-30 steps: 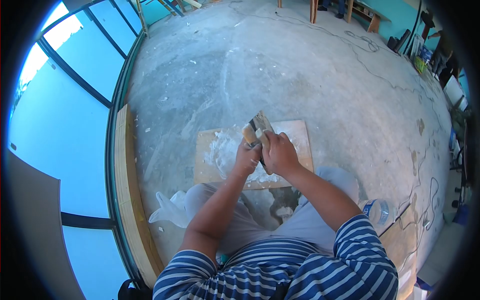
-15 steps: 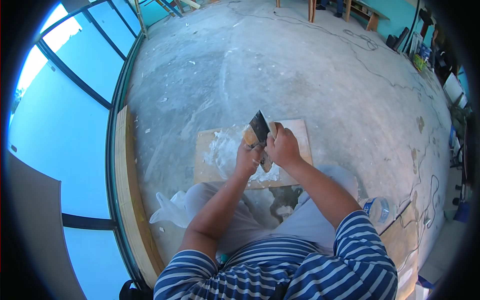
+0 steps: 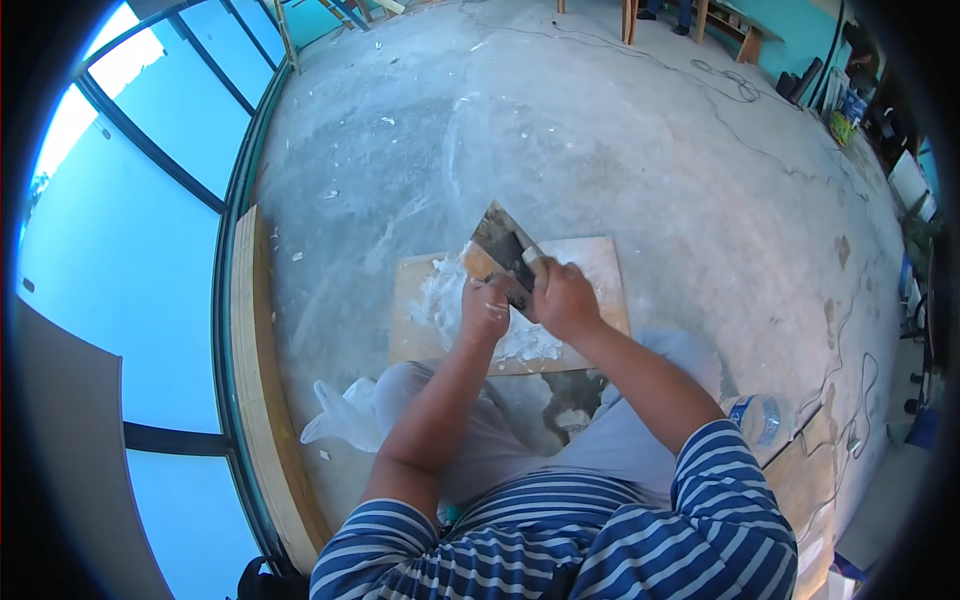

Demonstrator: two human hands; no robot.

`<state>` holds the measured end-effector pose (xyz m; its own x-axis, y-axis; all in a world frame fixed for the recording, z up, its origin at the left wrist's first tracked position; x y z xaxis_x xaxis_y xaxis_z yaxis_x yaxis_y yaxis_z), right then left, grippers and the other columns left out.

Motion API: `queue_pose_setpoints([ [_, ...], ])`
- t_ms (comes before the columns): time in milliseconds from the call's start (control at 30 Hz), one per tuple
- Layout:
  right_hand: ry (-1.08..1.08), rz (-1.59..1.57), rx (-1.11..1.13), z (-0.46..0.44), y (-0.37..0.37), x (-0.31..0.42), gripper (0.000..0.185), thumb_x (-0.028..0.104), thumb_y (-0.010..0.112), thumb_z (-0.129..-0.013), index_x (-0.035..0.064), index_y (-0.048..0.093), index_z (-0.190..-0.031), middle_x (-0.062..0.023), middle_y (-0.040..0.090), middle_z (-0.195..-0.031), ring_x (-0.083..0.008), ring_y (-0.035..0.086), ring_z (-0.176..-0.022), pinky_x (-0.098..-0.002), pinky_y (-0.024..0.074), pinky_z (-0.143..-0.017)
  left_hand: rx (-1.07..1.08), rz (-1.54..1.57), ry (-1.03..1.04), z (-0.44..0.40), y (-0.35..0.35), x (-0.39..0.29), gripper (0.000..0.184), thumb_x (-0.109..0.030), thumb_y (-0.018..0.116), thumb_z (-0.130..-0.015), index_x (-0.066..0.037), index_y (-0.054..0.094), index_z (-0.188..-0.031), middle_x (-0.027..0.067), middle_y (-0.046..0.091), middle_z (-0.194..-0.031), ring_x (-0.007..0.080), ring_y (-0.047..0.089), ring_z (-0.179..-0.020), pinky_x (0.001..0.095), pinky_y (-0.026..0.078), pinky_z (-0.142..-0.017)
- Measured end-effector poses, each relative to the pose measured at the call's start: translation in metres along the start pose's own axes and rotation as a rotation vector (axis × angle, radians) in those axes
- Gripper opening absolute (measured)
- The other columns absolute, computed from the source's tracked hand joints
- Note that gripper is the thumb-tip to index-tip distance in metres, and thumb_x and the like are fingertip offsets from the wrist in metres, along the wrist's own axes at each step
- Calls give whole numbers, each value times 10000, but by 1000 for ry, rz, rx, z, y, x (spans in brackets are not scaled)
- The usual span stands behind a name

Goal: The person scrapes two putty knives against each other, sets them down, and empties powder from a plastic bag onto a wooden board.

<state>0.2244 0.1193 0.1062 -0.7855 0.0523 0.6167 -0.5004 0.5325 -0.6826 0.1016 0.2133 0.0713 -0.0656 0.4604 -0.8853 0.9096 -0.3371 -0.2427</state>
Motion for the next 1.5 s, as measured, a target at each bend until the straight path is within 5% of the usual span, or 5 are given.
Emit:
queue_pose_setpoints([
  [100, -58, 16, -7, 1, -8, 8, 310, 113, 568, -812, -4, 548, -1098, -227, 621, -841, -399, 600, -790, -485, 498, -715, 67, -694, 282, 0, -11, -8, 299, -54, 622, -862, 25, 552, -1141, 78, 650, -1015, 205, 629, -929, 326, 478, -817],
  [233, -150, -6, -34, 6, 1, 11, 295, 123, 564, -832, -3, 551, -1098, -219, 608, -833, -406, 585, -772, -486, 489, -704, -111, -46, 66, 2, -9, -15, 283, -104, 610, -906, 6, 568, -1163, 129, 641, -1062, 259, 629, -924, 331, 478, -815],
  [300, 7, 37, -7, -9, -10, 0, 291, 102, 573, -823, 1, 550, -1095, -214, 615, -854, -398, 585, -779, -482, 488, -707, -62, -526, 360, 6, -13, -17, 256, -124, 586, -935, 4, 574, -1156, 141, 631, -1064, 260, 625, -924, 328, 478, -811],
  [733, -227, -9, 8, 13, -8, 28, 254, 74, 579, -784, 13, 553, -1030, -173, 656, -846, -351, 599, -846, -435, 499, -748, -198, -661, 315, 0, -18, -7, 535, 5, 626, -785, -51, 492, -1300, 206, 671, -945, 422, 632, -851, 436, 504, -734],
  [1500, -185, 1, -139, -5, -21, 12, 275, 103, 560, -816, -15, 559, -1065, -200, 612, -863, -385, 575, -805, -490, 479, -718, -9, 728, -445, 12, 20, -21, 324, -177, 596, -953, -25, 509, -1225, 28, 610, -1067, 123, 568, -940, 288, 453, -816],
])
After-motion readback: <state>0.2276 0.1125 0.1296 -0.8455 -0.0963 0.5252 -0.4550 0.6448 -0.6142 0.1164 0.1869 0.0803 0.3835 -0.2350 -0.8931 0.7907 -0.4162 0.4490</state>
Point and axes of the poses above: each hand's wrist, its own z-axis away from the middle knuckle, its own y-axis out of the palm, x = y × z, the point moved 3 cm from there along -z, towards the middle knuckle
